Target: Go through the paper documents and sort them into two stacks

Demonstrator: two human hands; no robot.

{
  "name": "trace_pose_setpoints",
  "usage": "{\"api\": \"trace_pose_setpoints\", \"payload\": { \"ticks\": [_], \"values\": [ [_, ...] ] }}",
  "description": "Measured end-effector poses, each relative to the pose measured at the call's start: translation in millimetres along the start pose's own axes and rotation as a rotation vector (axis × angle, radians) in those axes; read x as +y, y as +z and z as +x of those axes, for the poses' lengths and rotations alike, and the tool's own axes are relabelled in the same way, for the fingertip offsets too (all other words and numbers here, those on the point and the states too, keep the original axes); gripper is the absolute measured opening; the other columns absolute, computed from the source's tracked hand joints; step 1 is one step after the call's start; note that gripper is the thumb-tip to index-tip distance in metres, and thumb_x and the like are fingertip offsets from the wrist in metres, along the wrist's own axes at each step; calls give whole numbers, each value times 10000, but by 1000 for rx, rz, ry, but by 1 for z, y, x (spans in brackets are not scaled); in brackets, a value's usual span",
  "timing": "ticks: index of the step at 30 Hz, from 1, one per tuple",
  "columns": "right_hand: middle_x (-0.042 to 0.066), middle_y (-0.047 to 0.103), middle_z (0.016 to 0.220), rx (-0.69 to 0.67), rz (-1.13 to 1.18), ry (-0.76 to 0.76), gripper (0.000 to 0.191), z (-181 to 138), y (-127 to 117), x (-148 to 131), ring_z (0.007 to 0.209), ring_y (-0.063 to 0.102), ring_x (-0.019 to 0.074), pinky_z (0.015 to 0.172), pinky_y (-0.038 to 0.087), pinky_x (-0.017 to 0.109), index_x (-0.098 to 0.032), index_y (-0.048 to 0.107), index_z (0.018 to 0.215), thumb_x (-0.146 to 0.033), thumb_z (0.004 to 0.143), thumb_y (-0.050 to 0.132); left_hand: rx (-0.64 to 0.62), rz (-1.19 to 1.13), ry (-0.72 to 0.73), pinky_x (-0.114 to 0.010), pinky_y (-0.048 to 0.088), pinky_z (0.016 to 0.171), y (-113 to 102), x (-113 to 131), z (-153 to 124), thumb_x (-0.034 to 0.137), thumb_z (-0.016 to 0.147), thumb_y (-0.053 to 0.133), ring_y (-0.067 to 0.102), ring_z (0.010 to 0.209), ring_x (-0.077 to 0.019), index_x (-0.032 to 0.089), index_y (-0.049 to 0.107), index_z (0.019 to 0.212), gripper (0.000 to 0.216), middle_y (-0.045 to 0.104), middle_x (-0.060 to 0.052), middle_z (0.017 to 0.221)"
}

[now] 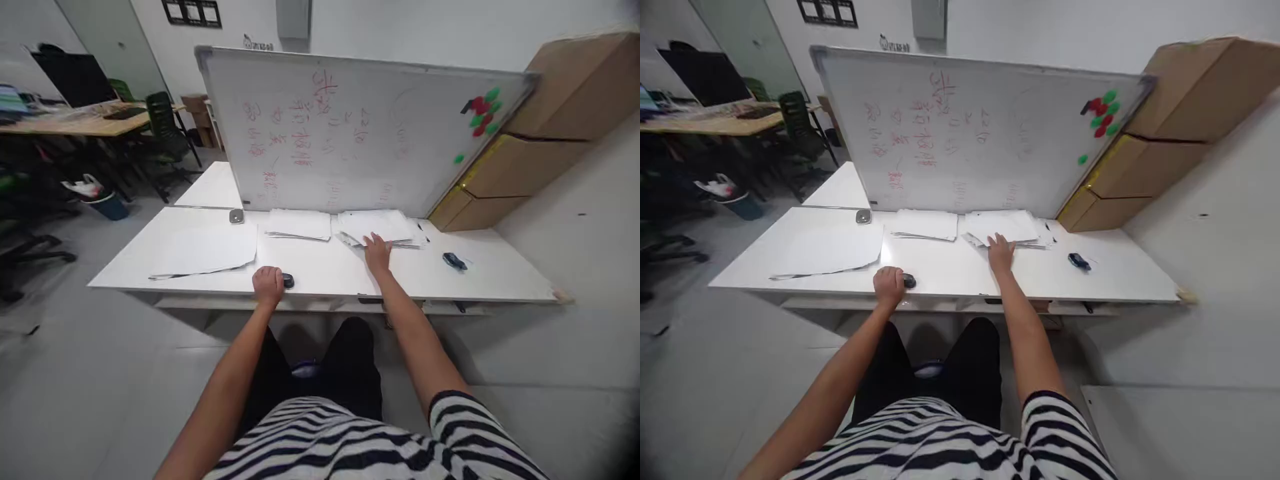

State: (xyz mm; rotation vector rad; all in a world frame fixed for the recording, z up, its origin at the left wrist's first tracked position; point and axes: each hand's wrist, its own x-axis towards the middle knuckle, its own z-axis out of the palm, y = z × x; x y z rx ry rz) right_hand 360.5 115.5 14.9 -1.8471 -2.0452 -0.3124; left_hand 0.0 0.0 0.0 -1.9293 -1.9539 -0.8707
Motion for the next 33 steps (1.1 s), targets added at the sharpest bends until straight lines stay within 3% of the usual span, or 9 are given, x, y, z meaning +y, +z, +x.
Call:
{"api": "trace_pose_setpoints", "payload": {
  "ticks": [7, 12, 15, 17, 20, 22, 28, 30, 33],
  "values": [
    [148, 363, 1489, -39, -31, -93, 469, 9, -1, -15, 1366, 296, 295, 1072, 125, 626, -199, 504, 1313, -109, 859, 427, -13, -45, -26, -386, 307, 824, -4, 1, 1, 281, 930, 343, 500, 909, -251, 195, 604, 813, 299, 609, -94, 843],
    [123, 569, 1318, 51, 190, -54, 365, 21, -13, -28, 1274, 427, 238, 1104, 96, 570, -180, 649, 1089, -34, 814, 460, -19, -78, -52, -391, 305, 847, -7, 2, 0, 281, 924, 346, 494, 943, -257, 200, 606, 830, 289, 607, -102, 870],
    [115, 611, 1257, 154, 254, -5, 358, 26, -37, -35, 1235, 475, 217, 1113, 142, 541, -166, 631, 1139, -91, 875, 402, -16, -79, -55, -393, 308, 862, -7, 2, -1, 284, 922, 347, 492, 959, -258, 200, 612, 840, 289, 610, -101, 885],
    [127, 633, 1209, 365, 429, 147, 355, 21, -60, -39, 1176, 536, 236, 1071, 297, 505, -150, 609, 1185, -233, 932, 374, -19, -82, -55, -396, 309, 876, -6, 2, -1, 288, 922, 346, 495, 964, -258, 199, 615, 844, 294, 612, -101, 892],
    [121, 692, 995, 723, 787, 550, 548, -9, -94, -47, 997, 637, 261, 851, 522, 401, -119, 640, 1127, -526, 930, 329, -33, -94, -63, -410, 304, 912, -5, 1, -1, 296, 921, 343, 500, 965, -258, 195, 619, 844, 304, 616, -105, 893],
    [112, 691, 929, 810, 960, 763, 634, -41, -109, -58, 933, 660, 256, 745, 567, 349, -109, 646, 1096, -623, 887, 339, -34, -99, -70, -439, 274, 972, -7, 0, 0, 299, 922, 339, 506, 973, -258, 192, 621, 852, 309, 623, -103, 898],
    [94, 676, 1061, 715, 1505, 934, 557, -129, -113, -106, 899, 675, 214, 720, 587, 334, -137, 583, 1153, -547, 776, 599, 41, -258, -130, -554, 50, 1104, -27, 20, -1, 331, 918, 362, 374, 1269, -301, 195, 633, 1015, 318, 576, -122, 1226],
    [94, 689, 1018, 645, 1581, 961, 519, -145, -109, -116, 863, 676, 213, 711, 581, 337, -131, 614, 1079, -532, 752, 638, 11, -443, -117, -530, 143, 1103, -39, 38, -6, 381, 928, 338, 374, 1285, -290, 186, 617, 1081, 374, 551, -131, 1274],
    [94, 705, 899, 533, 1622, 1001, 451, -160, -101, -124, 826, 674, 224, 702, 572, 345, -127, 651, 929, -536, 739, 657, -211, -865, -147, -405, 399, 962, -60, 69, -13, 445, 966, 172, 559, 1059, -217, 166, 558, 1188, 525, 627, -122, 1128]
  ]
}}
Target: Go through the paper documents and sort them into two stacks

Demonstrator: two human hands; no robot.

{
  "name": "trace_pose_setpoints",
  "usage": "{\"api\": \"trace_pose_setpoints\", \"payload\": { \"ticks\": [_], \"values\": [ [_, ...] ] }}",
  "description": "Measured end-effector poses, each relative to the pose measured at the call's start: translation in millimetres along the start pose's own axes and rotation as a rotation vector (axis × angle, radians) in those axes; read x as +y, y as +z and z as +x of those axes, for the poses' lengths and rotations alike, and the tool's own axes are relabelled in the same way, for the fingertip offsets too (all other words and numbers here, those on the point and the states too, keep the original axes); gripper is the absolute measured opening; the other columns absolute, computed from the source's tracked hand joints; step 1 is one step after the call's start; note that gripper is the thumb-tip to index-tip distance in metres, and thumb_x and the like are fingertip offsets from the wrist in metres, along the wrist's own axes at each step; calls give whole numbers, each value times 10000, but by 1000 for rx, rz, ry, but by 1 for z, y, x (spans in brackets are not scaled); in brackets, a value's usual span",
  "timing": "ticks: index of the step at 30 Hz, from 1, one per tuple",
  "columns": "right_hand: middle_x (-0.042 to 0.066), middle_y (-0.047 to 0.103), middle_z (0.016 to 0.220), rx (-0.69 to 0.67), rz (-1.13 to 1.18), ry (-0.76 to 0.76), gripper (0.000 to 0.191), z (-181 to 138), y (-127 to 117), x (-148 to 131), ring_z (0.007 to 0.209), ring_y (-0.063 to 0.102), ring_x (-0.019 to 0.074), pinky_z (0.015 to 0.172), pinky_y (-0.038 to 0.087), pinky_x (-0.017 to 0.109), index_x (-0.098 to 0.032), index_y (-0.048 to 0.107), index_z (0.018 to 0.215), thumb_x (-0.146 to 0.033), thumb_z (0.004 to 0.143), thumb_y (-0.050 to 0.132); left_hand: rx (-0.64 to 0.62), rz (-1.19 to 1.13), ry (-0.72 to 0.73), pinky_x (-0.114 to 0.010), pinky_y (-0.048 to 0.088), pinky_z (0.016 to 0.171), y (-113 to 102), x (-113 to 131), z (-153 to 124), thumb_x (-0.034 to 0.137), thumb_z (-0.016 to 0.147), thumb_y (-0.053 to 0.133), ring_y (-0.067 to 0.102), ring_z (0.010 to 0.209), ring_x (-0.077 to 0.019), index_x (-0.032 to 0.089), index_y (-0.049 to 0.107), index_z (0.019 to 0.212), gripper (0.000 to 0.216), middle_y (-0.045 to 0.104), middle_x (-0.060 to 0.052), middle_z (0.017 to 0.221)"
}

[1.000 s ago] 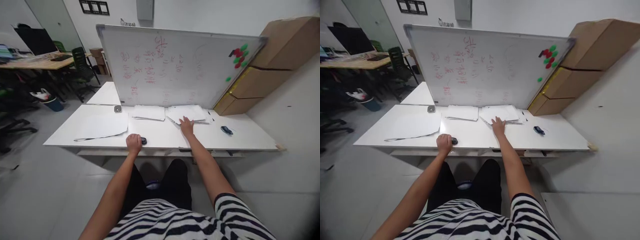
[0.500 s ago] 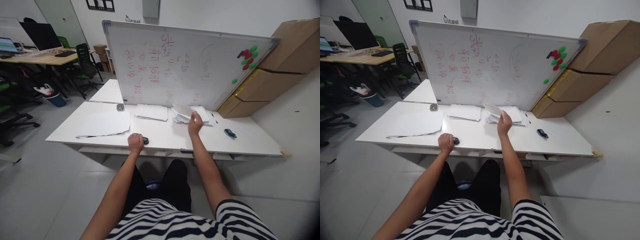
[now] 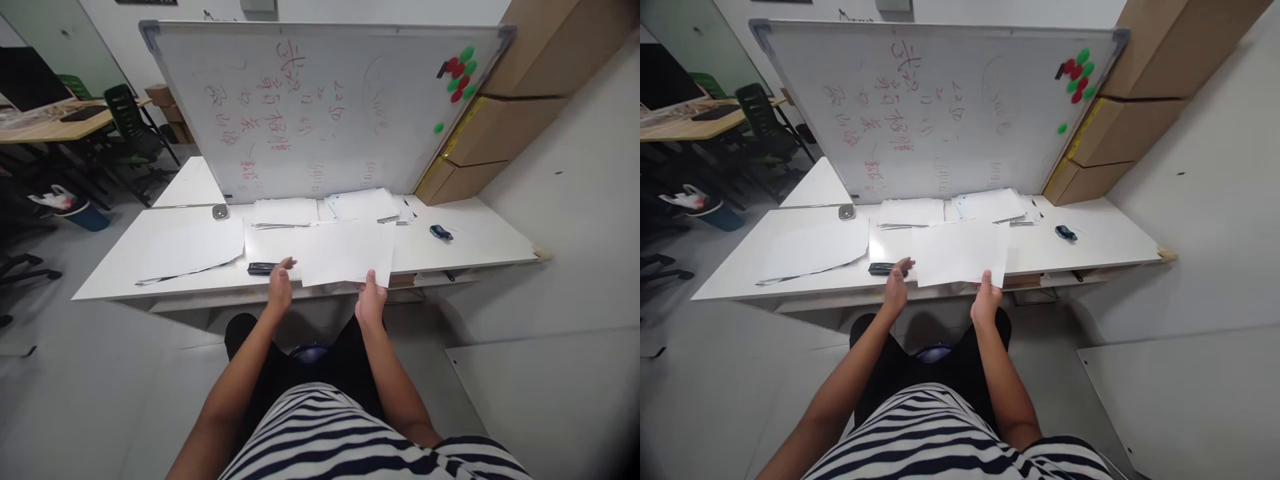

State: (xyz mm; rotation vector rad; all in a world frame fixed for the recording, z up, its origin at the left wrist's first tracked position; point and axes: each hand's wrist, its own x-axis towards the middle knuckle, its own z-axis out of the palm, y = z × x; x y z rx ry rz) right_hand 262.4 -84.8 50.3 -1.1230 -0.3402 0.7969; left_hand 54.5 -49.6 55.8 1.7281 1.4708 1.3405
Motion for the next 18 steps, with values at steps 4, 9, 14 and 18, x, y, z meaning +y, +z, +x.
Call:
{"api": "trace_pose_setpoints", "payload": {
  "ticks": [4, 9, 14, 18],
  "values": [
    [80, 711, 833, -120, -54, 75, 389, 9, -5, 13, 837, 670, 234, 737, 557, 368, -152, 664, 844, -530, 751, 654, -156, -163, -194, -286, 461, 789, 5, 32, 6, 525, 911, 394, 587, 894, -174, 196, 620, 1046, 422, 654, -44, 955],
    [68, 721, 971, -335, -253, 38, 363, 64, -10, 6, 933, 651, 232, 870, 499, 390, -163, 696, 934, -426, 688, 743, -106, -67, -260, -238, 418, 668, 10, 26, 37, 508, 853, 519, 552, 719, -135, 194, 632, 847, 334, 621, 11, 736],
    [73, 734, 920, -437, -497, 67, 402, 124, -17, -13, 856, 657, 243, 816, 497, 417, -146, 703, 934, -410, 638, 773, -216, -9, -252, -268, 426, 712, 49, -1, 38, 463, 835, 553, 585, 744, -157, 208, 640, 816, 270, 650, -2, 754],
    [78, 737, 890, -347, -434, 48, 457, 149, -10, -6, 839, 667, 240, 824, 496, 422, -132, 688, 899, -426, 569, 803, -174, 59, -148, -295, 434, 745, 77, -12, 40, 430, 834, 550, 578, 777, -174, 219, 601, 784, 223, 634, -13, 776]
  ]
}}
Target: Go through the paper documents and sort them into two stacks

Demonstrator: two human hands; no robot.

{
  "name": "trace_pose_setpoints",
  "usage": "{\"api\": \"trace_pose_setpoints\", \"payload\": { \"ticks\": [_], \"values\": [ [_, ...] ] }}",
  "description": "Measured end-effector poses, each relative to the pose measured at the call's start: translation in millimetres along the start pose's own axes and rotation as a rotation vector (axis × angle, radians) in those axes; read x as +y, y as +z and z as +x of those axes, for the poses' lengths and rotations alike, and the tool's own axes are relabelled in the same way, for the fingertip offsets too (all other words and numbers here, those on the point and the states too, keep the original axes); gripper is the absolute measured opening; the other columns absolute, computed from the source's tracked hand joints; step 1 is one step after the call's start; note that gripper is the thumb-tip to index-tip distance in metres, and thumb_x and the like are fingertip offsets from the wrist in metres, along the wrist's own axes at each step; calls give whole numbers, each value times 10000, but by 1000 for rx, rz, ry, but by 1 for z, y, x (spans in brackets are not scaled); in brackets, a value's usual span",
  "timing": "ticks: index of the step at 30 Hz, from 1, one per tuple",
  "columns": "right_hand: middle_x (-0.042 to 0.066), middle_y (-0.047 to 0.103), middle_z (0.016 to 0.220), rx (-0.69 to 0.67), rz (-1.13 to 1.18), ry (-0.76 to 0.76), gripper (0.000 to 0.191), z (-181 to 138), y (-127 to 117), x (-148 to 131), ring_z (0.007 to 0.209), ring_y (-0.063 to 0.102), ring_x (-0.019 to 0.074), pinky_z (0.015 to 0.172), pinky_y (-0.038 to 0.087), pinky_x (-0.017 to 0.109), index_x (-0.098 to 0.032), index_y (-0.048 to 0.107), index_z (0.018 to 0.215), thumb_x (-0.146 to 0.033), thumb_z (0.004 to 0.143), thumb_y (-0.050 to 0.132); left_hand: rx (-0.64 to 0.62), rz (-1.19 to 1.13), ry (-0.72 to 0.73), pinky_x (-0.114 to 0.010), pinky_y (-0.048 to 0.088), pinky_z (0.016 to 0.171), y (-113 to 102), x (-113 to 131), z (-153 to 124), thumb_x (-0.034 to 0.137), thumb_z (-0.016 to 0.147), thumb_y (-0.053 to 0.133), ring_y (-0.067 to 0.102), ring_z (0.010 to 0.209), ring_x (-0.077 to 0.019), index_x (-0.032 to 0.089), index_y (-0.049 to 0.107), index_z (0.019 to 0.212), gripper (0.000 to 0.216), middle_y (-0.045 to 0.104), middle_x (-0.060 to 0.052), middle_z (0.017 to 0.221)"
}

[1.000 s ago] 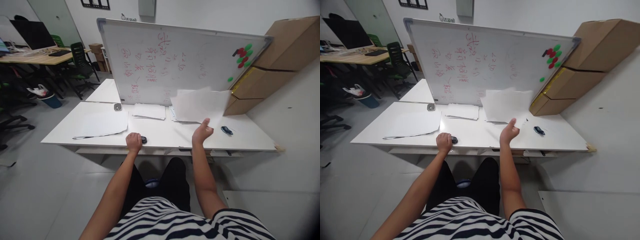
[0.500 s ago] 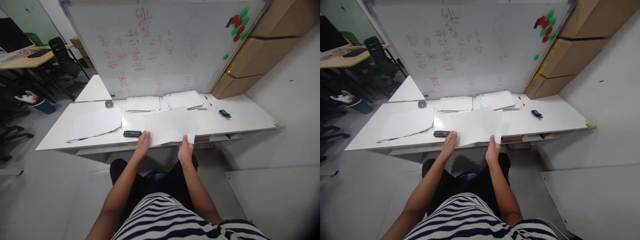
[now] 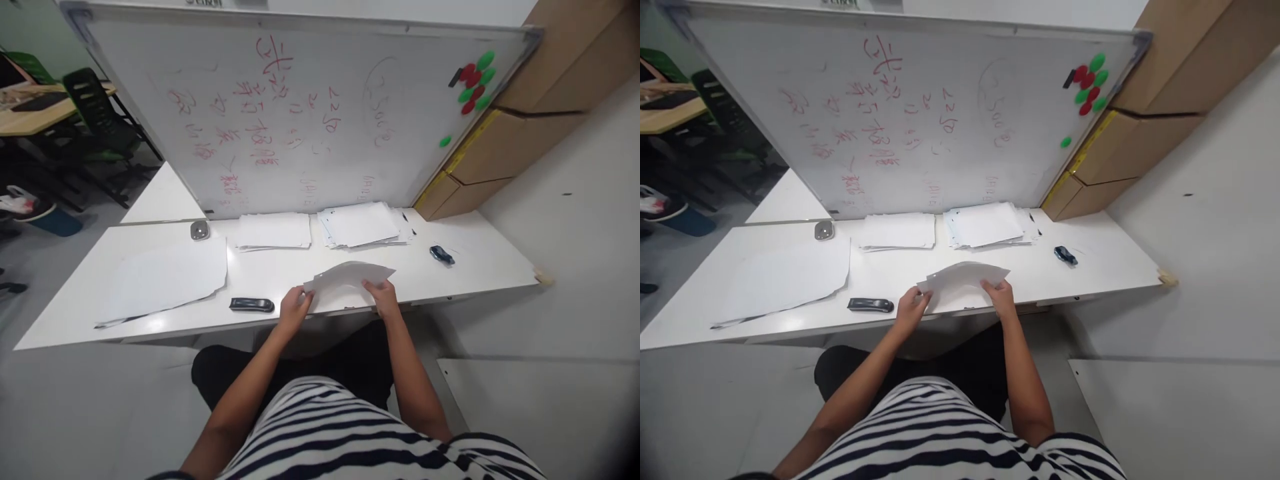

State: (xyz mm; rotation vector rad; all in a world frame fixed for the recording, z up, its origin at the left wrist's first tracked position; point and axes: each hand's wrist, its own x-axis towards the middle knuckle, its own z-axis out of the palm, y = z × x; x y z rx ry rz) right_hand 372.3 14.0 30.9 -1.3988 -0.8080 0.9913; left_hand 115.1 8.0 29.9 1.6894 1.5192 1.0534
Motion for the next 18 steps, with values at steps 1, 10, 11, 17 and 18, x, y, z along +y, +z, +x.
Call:
{"api": "trace_pose_setpoints", "payload": {
  "ticks": [1, 10, 11, 17, 18],
  "values": [
    [80, 737, 895, 1, -4, -16, 460, 4, 3, 1, 845, 667, 240, 830, 496, 421, -130, 685, 897, -429, 567, 802, 24, -4, 15, -298, 436, 756, 3, 0, 2, 426, 837, 546, 577, 789, -173, 221, 596, 803, 214, 631, -13, 791],
    [93, 706, 1042, -78, 12, -200, 481, -17, 31, -10, 970, 641, 231, 903, 465, 408, -150, 639, 1072, -398, 671, 737, 128, -154, -36, -314, 467, 794, -15, 13, -14, 419, 783, 626, 598, 869, -170, 223, 519, 962, 286, 622, -25, 937],
    [89, 706, 1029, -83, 24, -210, 465, -22, 34, -10, 959, 640, 227, 894, 468, 401, -151, 639, 1064, -393, 678, 732, 115, -197, -29, -315, 470, 806, -19, 15, -16, 413, 767, 648, 603, 884, -168, 222, 506, 998, 332, 622, -30, 964],
    [63, 706, 948, -27, 99, -237, 404, -40, 57, -4, 884, 636, 199, 850, 476, 362, -152, 634, 1005, -382, 682, 713, -23, -455, -41, -297, 490, 805, -43, 22, -7, 418, 737, 677, 624, 904, -167, 203, 508, 1076, 436, 651, -36, 960],
    [58, 705, 935, -24, 100, -234, 392, -42, 59, -3, 875, 635, 195, 847, 477, 359, -155, 632, 993, -388, 686, 704, -63, -448, -56, -298, 494, 790, -44, 23, -4, 434, 740, 668, 625, 890, -170, 196, 537, 1049, 411, 656, -34, 943]
  ]
}}
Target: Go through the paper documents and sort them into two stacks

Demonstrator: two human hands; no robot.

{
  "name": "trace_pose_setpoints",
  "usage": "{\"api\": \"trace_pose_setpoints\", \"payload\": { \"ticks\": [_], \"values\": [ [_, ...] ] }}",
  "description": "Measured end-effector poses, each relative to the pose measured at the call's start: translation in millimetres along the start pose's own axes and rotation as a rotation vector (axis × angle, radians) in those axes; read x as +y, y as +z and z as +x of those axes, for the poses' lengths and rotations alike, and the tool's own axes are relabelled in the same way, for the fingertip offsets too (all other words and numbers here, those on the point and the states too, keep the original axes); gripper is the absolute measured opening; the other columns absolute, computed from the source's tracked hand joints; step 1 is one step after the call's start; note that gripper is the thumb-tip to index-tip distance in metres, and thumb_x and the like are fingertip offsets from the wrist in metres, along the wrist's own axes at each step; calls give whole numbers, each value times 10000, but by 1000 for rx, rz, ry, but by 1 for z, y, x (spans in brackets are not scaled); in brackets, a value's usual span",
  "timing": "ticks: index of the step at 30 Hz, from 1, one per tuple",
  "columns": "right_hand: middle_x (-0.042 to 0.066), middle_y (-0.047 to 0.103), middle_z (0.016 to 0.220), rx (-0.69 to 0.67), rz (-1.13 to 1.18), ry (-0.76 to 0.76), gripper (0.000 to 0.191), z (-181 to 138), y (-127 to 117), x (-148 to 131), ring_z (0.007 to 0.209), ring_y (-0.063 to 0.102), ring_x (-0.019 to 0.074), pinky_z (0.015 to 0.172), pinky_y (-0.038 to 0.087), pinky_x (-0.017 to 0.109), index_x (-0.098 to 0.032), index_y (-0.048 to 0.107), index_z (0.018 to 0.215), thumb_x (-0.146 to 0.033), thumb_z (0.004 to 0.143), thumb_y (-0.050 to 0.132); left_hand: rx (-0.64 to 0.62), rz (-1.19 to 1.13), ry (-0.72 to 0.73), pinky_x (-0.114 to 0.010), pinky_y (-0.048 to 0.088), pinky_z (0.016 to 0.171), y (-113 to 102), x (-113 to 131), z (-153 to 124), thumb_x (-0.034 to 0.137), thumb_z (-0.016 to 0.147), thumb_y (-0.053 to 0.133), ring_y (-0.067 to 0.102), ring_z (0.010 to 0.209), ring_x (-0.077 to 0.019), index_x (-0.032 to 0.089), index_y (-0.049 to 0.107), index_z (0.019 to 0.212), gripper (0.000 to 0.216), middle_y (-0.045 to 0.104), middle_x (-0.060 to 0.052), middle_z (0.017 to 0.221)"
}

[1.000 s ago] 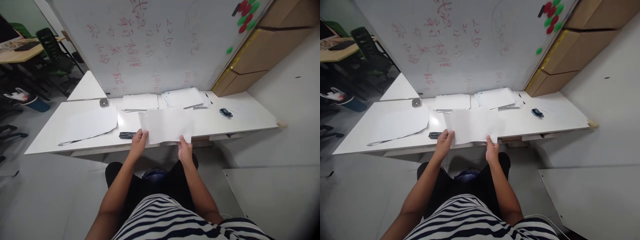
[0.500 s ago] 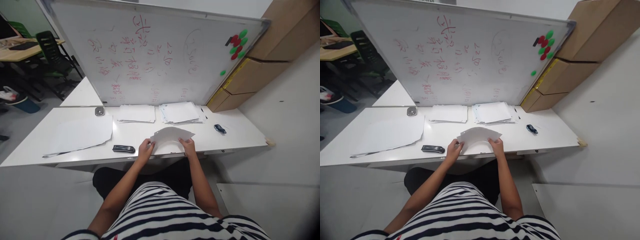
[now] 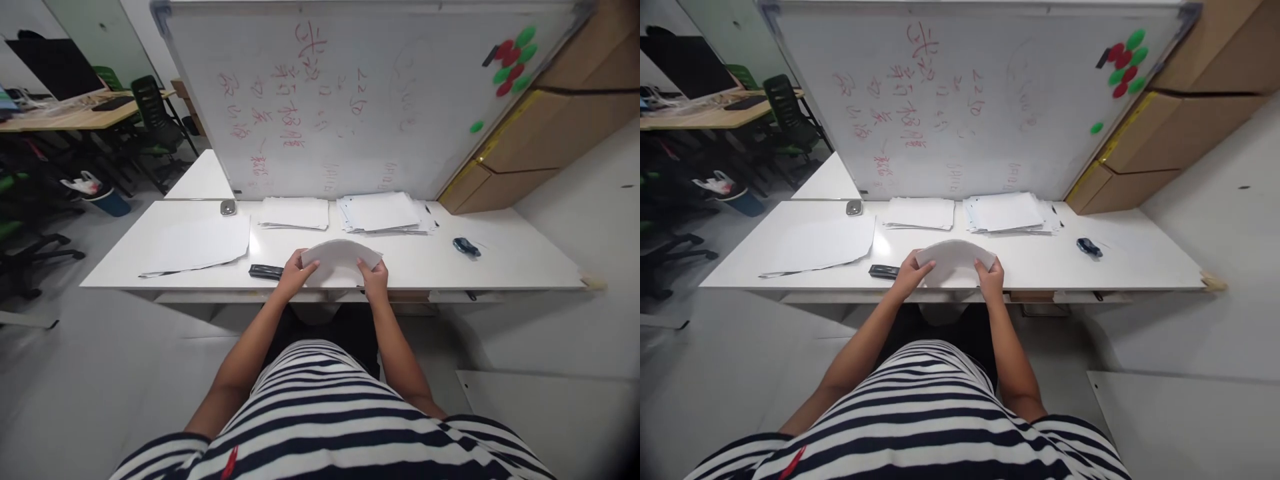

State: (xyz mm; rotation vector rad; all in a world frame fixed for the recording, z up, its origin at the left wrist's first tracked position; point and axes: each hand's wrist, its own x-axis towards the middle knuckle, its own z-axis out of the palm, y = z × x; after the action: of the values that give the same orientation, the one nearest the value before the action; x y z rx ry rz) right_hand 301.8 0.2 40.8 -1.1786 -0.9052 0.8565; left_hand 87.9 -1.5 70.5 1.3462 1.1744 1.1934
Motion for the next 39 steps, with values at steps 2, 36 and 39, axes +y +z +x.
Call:
{"api": "trace_pose_setpoints", "payload": {
  "ticks": [2, 36, 39],
  "values": [
    [45, 705, 905, 1, -20, -5, 365, -2, 3, 0, 856, 633, 187, 843, 478, 352, -164, 630, 974, -399, 700, 684, -52, 30, -34, -309, 497, 780, 1, 1, 5, 460, 750, 649, 624, 870, -178, 185, 591, 997, 374, 665, -31, 917],
    [93, 718, 1062, -79, -188, 521, 484, -80, -14, 20, 942, 677, 286, 820, 537, 421, -202, 672, 1073, -486, 687, 737, 247, 1044, 28, -338, 240, 607, -72, -36, 24, 446, 967, 227, 473, 621, -188, 210, 525, 548, 566, 528, -52, 567],
    [93, 718, 1059, -113, -223, 508, 483, -75, -13, 16, 952, 673, 290, 820, 535, 420, -198, 672, 1072, -489, 691, 731, 242, 1040, 11, -332, 235, 599, -69, -31, 27, 465, 962, 245, 472, 614, -188, 212, 518, 535, 567, 518, -46, 555]
  ]
}}
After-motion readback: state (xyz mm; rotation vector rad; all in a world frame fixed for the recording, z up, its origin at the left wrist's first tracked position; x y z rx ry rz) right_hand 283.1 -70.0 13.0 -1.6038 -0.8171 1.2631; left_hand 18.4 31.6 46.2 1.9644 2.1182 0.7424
